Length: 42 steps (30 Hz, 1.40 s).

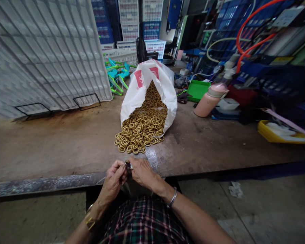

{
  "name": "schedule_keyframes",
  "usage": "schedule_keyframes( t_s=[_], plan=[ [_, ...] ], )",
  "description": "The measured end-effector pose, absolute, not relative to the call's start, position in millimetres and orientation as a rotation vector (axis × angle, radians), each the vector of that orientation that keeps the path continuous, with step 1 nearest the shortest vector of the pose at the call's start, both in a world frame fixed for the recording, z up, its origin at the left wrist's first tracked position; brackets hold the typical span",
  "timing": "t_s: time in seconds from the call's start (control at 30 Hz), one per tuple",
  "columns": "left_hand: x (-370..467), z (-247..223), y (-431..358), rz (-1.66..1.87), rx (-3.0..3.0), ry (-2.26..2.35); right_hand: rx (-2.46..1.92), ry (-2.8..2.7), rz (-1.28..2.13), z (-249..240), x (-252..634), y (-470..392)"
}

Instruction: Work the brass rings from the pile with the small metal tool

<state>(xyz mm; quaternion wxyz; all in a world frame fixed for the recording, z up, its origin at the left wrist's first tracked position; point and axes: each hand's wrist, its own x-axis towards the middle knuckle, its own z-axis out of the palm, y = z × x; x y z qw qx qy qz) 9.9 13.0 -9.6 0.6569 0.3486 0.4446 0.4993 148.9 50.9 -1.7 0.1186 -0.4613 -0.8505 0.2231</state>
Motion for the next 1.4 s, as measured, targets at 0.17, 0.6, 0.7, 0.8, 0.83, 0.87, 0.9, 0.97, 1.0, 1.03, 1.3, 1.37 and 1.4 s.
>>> schedule_keyframes(
  t_s=[0.17, 0.6, 0.7, 0.8, 0.83, 0.87, 0.9, 0.97, 1.0, 1.03, 1.3, 1.37, 1.4],
  plan=[
    [11.9, 6.7, 6.4, 1.134, 0.673, 0.871, -1.529, -2.49, 0.518, -5.6, 150.6, 56.8],
    [0.7, 3.8, 14.4, 1.161, 0.215, 0.78, -1.818, -2.42, 0.302, 11.7, 124.4, 93.6],
    [-3.3, 1.9, 17.4, 1.149, 0.113, 0.769, -1.813, -2.399, 0.312, 9.5, 126.1, 94.5],
    [-4.9, 3.1, 22.6, 1.16, 0.023, 0.792, -1.764, -2.369, 0.373, 8.4, 131.9, 94.8],
    [-4.7, 4.0, 24.4, 1.167, 0.014, 0.804, -1.738, -2.338, 0.395, 7.5, 134.1, 95.5],
    [-4.1, 5.1, 26.1, 1.171, 0.015, 0.817, -1.706, -2.292, 0.422, 6.2, 136.1, 96.4],
    [-3.2, 6.0, 27.8, 1.176, 0.029, 0.826, -1.669, -2.23, 0.458, 4.4, 137.8, 97.5],
    [-0.5, 7.3, 31.0, 1.178, 0.091, 0.851, -1.575, -2.072, 0.579, 0.3, 139.8, 99.6],
    [1.3, 7.4, 32.6, 1.181, 0.141, 0.87, -1.524, -1.979, 0.661, -1.6, 140.0, 100.1],
    [3.3, 7.2, 34.2, 1.192, 0.2, 0.892, -1.474, -1.881, 0.746, -2.8, 139.8, 100.1],
    [20.2, -3.4, 42.7, 1.271, 0.56, 1.128, -1.255, -1.493, 1.229, 9.7, 132.3, 83.4],
    [20.7, -5.1, 43.4, 1.26, 0.632, 1.197, -1.245, -1.496, 1.262, 12.8, 132.4, 80.8],
    [20.4, -5.0, 43.5, 1.263, 0.673, 1.235, -1.246, -1.515, 1.259, 13.8, 132.9, 80.2]
  ],
)
